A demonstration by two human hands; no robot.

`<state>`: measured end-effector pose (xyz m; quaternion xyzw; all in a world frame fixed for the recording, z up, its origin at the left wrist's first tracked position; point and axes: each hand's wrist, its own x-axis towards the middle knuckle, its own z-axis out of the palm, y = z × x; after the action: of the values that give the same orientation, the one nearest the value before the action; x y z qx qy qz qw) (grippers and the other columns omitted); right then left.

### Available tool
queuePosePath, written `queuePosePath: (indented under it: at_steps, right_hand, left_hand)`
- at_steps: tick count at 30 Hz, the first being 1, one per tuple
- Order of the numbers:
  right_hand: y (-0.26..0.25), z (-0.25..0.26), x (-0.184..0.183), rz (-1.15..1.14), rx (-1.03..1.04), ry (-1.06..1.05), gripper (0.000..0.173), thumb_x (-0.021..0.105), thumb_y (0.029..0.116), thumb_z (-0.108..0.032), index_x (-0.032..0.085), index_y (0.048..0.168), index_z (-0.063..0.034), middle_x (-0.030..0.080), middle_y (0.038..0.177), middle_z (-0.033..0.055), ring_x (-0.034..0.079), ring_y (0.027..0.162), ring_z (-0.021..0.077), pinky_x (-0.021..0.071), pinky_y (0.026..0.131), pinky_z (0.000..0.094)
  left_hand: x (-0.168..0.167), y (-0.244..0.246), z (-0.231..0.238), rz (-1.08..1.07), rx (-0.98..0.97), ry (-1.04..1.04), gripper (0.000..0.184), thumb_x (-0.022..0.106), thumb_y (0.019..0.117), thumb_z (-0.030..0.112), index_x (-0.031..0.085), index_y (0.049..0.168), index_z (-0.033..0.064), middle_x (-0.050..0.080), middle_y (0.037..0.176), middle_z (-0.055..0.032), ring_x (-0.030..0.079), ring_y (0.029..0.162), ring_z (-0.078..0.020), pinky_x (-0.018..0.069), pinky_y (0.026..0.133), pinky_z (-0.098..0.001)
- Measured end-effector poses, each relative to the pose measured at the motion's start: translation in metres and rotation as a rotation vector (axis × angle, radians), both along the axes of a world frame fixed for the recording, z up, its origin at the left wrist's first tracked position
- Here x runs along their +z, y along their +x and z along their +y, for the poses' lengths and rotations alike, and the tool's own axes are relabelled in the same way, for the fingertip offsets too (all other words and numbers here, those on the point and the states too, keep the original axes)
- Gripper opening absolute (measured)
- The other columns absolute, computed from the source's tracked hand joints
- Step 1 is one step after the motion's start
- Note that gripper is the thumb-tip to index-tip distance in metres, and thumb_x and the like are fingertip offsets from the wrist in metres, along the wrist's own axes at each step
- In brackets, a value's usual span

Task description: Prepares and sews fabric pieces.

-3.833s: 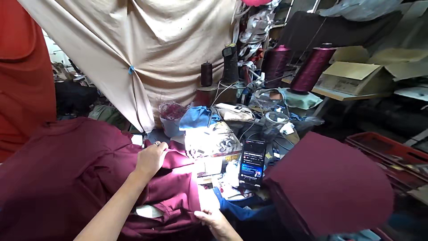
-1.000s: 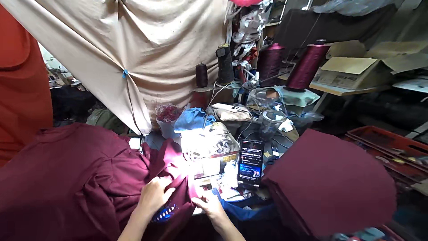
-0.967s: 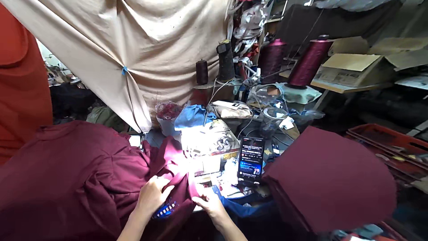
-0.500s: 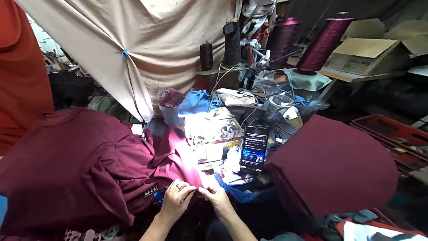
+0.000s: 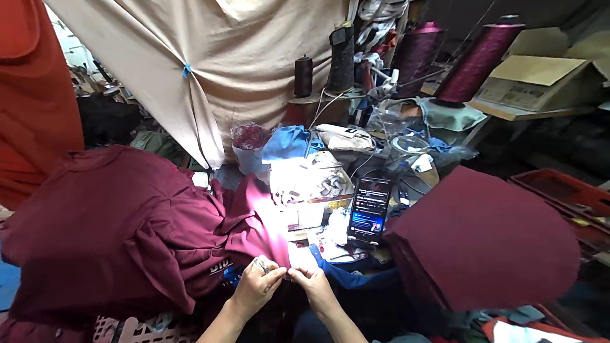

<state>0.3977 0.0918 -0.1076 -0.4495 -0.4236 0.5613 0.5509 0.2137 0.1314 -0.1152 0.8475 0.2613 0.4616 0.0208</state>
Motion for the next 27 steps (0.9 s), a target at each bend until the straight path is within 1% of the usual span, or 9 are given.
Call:
queuePosePath:
  at_steps: [4,6,8,11,14,16,21,23,27]
  right_hand:
    - [-0.003,0.001,0.003,-0.019,-0.029,0.022,0.014,0.070,0.0951,-0.010,0.076,0.086,-0.0009,0.074,0.077,0.0027,0.069,0.074,0.0060,0.0581,0.076,0.0236]
    - [-0.005,0.003,0.007,-0.054,-0.058,0.033,0.017,0.070,0.0952,-0.010,0.073,0.080,-0.0014,0.071,0.073,0.0020,0.067,0.069,0.0060,0.0573,0.071,0.0244]
    - [-0.006,0.004,0.010,-0.106,-0.086,0.059,0.016,0.070,0.0940,-0.007,0.072,0.079,-0.0011,0.070,0.071,0.0013,0.067,0.067,0.0053,0.0575,0.069,0.0235]
    - [-0.004,0.006,-0.001,-0.248,-0.102,0.086,0.018,0.068,0.0927,-0.011,0.070,0.077,-0.0029,0.070,0.069,0.0004,0.068,0.064,0.0056,0.0586,0.067,0.0244]
    - [-0.004,0.005,-0.008,-0.303,-0.089,0.060,0.019,0.066,0.0936,-0.012,0.068,0.077,-0.0039,0.068,0.067,-0.0013,0.065,0.062,0.0043,0.0564,0.064,0.0233]
    - [-0.004,0.002,-0.007,-0.310,-0.098,0.053,0.018,0.066,0.0937,-0.011,0.068,0.077,-0.0032,0.068,0.067,-0.0013,0.065,0.062,0.0034,0.0561,0.064,0.0224]
    - [0.000,0.006,-0.006,-0.285,-0.143,0.070,0.019,0.065,0.0941,-0.009,0.068,0.077,-0.0010,0.068,0.069,0.0014,0.066,0.064,0.0051,0.0569,0.066,0.0237]
    - [0.001,0.020,-0.004,-0.267,-0.179,0.114,0.018,0.065,0.0944,-0.009,0.069,0.079,-0.0010,0.069,0.071,0.0019,0.067,0.066,0.0066,0.0578,0.068,0.0249]
    - [0.001,0.060,0.014,-0.323,-0.199,0.105,0.018,0.066,0.0953,-0.013,0.072,0.086,0.0009,0.067,0.074,0.0027,0.063,0.072,0.0074,0.0545,0.074,0.0294]
  left_hand:
    - [-0.003,-0.001,0.001,-0.002,-0.022,0.077,0.012,0.068,0.0971,0.018,0.078,0.100,0.0124,0.071,0.090,-0.0034,0.065,0.091,-0.0144,0.0532,0.088,-0.0260]
    - [-0.005,-0.001,0.003,0.049,0.048,0.153,0.021,0.068,0.0981,0.039,0.071,0.100,0.0176,0.070,0.104,-0.0009,0.063,0.106,-0.0154,0.0479,0.100,-0.0305]
    - [-0.001,0.001,0.011,0.155,0.198,0.205,0.036,0.065,0.0935,0.056,0.063,0.111,0.0246,0.066,0.125,-0.0002,0.058,0.123,-0.0193,0.0416,0.109,-0.0384]
    - [0.014,0.010,0.030,0.269,0.360,0.217,0.049,0.074,0.0760,0.025,0.069,0.125,0.0261,0.067,0.131,-0.0101,0.059,0.128,-0.0351,0.0412,0.108,-0.0597]
    - [0.043,0.023,0.035,0.521,0.438,-0.031,0.083,0.079,0.0644,0.001,0.062,0.143,0.0202,0.062,0.143,-0.0128,0.052,0.138,-0.0413,0.0267,0.112,-0.0753]
    - [0.051,0.030,0.037,0.603,0.466,-0.120,0.087,0.076,0.0669,-0.001,0.056,0.149,0.0193,0.058,0.149,-0.0083,0.046,0.144,-0.0379,0.0197,0.114,-0.0763]
    - [0.042,0.034,0.043,0.506,0.480,-0.011,0.076,0.070,0.0729,-0.003,0.060,0.145,0.0174,0.060,0.147,-0.0061,0.051,0.141,-0.0348,0.0269,0.112,-0.0755]
    - [0.046,0.034,0.047,0.504,0.475,-0.039,0.078,0.070,0.0720,-0.002,0.059,0.146,0.0190,0.059,0.149,-0.0049,0.048,0.143,-0.0343,0.0229,0.114,-0.0755]
    - [0.051,0.030,0.060,0.398,0.417,0.041,0.052,0.066,0.0821,0.002,0.070,0.132,0.0152,0.064,0.142,-0.0097,0.053,0.139,-0.0366,0.0262,0.114,-0.0747]
